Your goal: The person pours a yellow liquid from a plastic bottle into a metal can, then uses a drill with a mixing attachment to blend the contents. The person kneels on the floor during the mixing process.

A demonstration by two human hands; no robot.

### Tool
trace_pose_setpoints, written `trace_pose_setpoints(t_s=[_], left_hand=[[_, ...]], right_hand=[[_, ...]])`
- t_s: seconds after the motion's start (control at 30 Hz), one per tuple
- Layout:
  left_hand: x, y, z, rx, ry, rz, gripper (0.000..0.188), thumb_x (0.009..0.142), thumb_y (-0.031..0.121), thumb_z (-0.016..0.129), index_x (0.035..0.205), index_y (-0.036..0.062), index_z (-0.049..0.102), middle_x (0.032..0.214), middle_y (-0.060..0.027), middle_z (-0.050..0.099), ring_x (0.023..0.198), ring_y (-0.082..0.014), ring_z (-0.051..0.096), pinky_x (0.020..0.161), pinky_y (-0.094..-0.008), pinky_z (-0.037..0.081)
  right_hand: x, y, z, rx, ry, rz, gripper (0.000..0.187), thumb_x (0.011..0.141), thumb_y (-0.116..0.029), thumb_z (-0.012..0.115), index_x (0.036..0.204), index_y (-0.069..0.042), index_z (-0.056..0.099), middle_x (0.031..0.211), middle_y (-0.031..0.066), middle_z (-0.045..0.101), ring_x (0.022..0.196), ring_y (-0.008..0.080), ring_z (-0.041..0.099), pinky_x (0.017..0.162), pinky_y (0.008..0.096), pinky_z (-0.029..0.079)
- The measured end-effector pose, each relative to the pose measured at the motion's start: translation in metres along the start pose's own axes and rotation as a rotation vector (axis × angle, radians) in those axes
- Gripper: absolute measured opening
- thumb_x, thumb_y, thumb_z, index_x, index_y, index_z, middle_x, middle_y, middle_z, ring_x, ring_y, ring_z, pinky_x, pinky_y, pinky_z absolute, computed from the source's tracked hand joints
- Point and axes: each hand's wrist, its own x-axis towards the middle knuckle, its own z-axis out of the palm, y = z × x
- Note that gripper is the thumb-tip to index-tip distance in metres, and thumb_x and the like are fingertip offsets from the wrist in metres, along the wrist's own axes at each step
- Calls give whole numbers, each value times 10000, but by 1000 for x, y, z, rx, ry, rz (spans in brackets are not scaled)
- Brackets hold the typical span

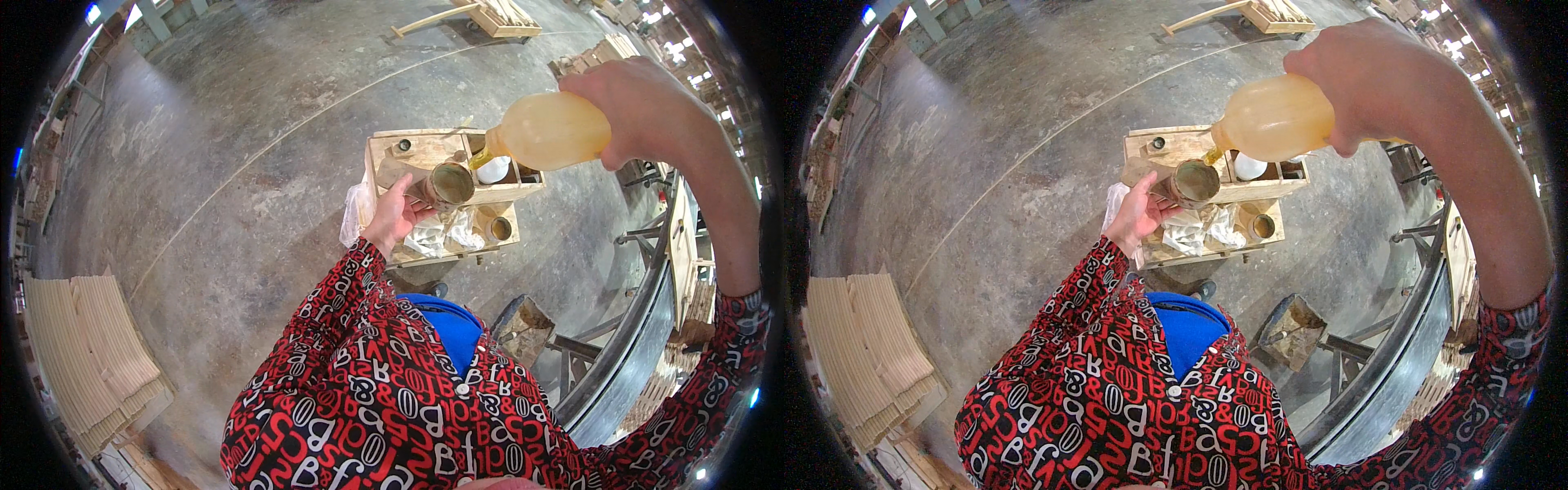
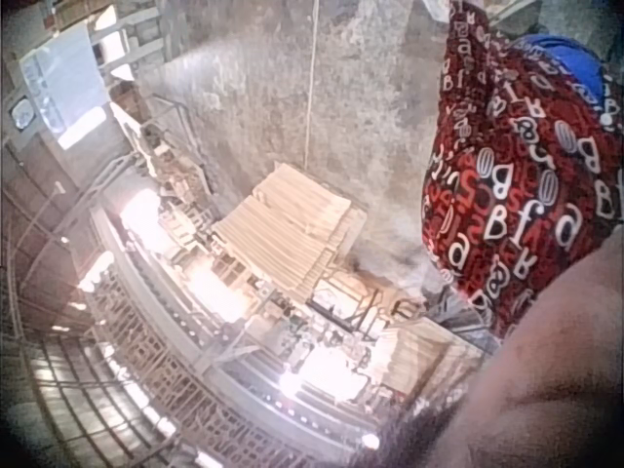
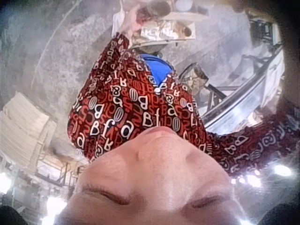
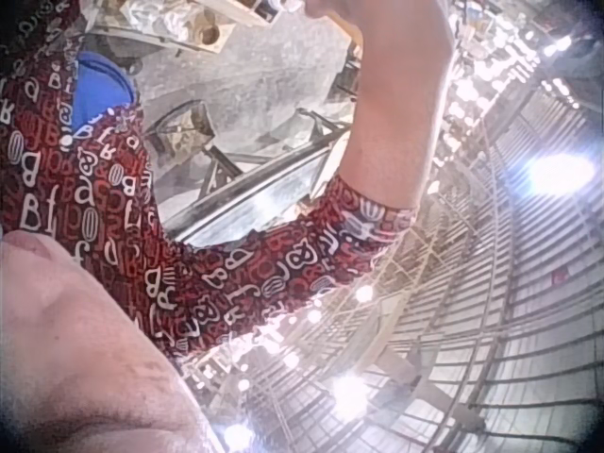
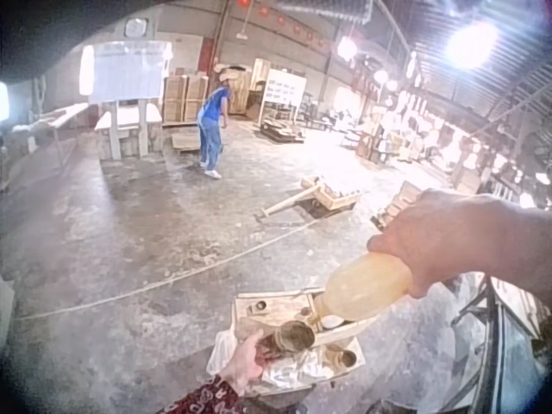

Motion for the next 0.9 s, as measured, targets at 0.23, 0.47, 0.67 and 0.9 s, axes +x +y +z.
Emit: trace_pose_setpoints(t_s=[0.23,0.47,0.67,0.9], left_hand=[[-5,5,4,-24,-58,34,395,941,319,404,1211,32,430,1075,-158,569,990,-268,575,879,-459,464],[-12,11,8,-24,-85,34,411,940,323,407,1223,25,421,1107,-151,567,1010,-274,568,924,-475,436],[-19,14,12,-41,-105,34,439,937,334,415,1230,8,422,1135,-141,566,1041,-274,558,942,-482,423],[-26,19,12,-37,-113,58,442,935,339,411,1243,23,418,1148,-141,559,1039,-268,561,937,-479,432]], right_hand=[[-2,-10,1,-70,132,-2,589,428,-60,770,965,-81,530,910,56,613,909,257,587,814,379,436],[2,-9,9,-185,344,-198,482,477,-59,762,911,-110,558,864,19,576,858,206,550,806,350,408],[5,-8,12,-247,419,-225,387,534,-85,759,870,-121,570,793,2,579,821,185,552,789,332,408],[3,-5,12,-233,445,-245,376,538,-101,767,855,-118,567,778,8,579,799,187,559,778,340,409]])
